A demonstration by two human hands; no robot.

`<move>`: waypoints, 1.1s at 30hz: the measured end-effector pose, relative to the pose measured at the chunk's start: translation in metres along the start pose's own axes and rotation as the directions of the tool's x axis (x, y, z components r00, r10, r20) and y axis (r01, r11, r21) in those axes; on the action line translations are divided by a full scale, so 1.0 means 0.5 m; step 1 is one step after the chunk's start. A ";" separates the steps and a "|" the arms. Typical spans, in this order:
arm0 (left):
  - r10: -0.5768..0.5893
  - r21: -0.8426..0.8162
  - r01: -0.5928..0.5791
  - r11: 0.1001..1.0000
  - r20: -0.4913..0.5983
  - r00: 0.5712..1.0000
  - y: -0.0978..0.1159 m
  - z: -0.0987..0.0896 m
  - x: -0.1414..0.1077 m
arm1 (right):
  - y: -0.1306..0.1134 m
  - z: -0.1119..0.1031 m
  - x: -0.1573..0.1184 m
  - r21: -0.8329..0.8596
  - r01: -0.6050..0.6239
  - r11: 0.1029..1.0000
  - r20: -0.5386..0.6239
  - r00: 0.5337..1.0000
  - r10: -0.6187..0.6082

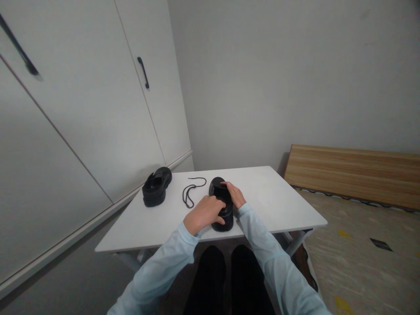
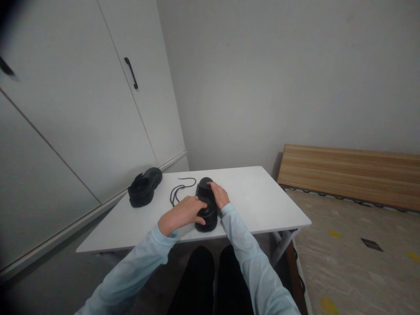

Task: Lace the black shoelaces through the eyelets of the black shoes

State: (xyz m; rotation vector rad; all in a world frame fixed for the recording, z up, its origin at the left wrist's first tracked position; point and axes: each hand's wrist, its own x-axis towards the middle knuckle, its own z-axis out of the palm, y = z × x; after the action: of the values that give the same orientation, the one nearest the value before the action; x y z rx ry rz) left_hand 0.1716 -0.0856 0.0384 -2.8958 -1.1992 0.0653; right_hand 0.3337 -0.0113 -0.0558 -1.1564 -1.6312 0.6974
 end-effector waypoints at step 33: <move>0.152 -0.148 -0.121 0.982 0.222 0.963 -0.031 0.019 0.047 | 0.014 0.004 0.002 0.052 -0.006 0.999 -0.022 1.000 0.007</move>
State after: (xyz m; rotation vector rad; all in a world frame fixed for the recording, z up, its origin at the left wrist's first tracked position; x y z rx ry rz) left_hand 0.1768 -0.0579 0.0283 -3.1582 -1.0647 0.3484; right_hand 0.3346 -0.0076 -0.0623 -1.1289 -1.5822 0.7250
